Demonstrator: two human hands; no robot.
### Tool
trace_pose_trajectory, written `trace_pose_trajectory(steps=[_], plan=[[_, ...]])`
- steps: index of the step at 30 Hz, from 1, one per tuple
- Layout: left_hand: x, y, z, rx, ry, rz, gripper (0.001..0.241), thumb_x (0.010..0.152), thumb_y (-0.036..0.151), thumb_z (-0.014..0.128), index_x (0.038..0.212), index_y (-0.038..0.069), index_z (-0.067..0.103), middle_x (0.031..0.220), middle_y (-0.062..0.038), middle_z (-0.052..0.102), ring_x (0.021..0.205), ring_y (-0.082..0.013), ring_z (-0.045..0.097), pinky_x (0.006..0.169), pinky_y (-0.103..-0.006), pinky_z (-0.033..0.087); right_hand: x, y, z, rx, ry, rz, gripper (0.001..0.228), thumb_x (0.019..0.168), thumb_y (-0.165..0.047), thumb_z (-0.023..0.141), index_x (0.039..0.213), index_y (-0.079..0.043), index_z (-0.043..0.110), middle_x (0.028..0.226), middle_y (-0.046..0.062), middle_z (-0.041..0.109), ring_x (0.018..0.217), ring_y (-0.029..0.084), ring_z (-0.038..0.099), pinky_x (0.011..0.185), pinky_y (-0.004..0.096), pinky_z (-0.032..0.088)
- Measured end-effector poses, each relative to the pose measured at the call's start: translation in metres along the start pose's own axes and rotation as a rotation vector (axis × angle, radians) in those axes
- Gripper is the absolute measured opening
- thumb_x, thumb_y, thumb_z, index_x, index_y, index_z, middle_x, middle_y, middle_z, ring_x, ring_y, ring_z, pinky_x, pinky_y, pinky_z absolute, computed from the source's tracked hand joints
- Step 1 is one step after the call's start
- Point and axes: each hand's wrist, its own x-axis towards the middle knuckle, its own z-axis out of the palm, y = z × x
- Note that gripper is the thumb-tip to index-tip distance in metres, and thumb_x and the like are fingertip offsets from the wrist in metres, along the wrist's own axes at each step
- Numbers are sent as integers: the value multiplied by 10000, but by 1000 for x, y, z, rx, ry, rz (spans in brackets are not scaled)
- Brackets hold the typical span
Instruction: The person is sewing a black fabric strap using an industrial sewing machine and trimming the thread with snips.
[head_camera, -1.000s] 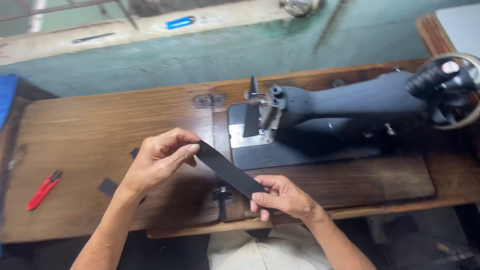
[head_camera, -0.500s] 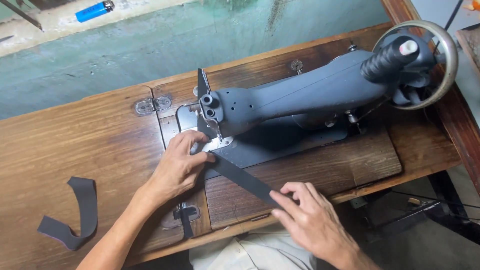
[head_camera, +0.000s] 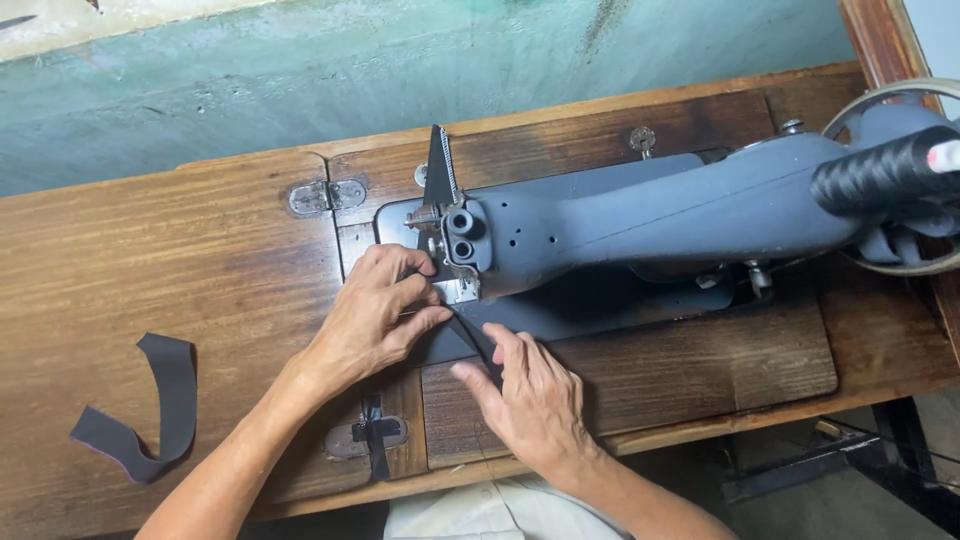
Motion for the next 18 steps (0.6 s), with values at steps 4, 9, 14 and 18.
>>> trace_pose_trajectory(steps=[4,9,14,18], plan=[[5,-5,4,-19,22,14,222,943,295,736,899,98,642,1111,-82,580,1043,-286,529,887,-416,444,9,2,-5,10,73,-56,346,1068,-364,521,1229,-82,638,821,1,676,676,183,687,558,326,566],[6,-7,0,-55,-8,30,198,949,271,733,922,94,648,1093,-72,564,1055,-287,529,910,-412,443,15,1,-10,17,66,-116,277,1064,-226,572,1290,-89,654,820,33,598,605,210,601,528,331,530],[6,-10,0,-44,2,32,212,944,275,740,933,90,635,1092,-76,576,1006,-292,526,893,-409,434,15,8,-5,27,-83,-220,521,895,66,649,1383,-116,640,819,27,424,513,163,505,411,302,529],[6,-6,0,2,13,17,241,968,301,685,988,67,634,1144,-124,570,1023,-317,530,865,-435,451,13,-2,-6,16,-359,-178,570,934,21,631,1492,-27,523,765,60,479,430,156,545,357,311,569]])
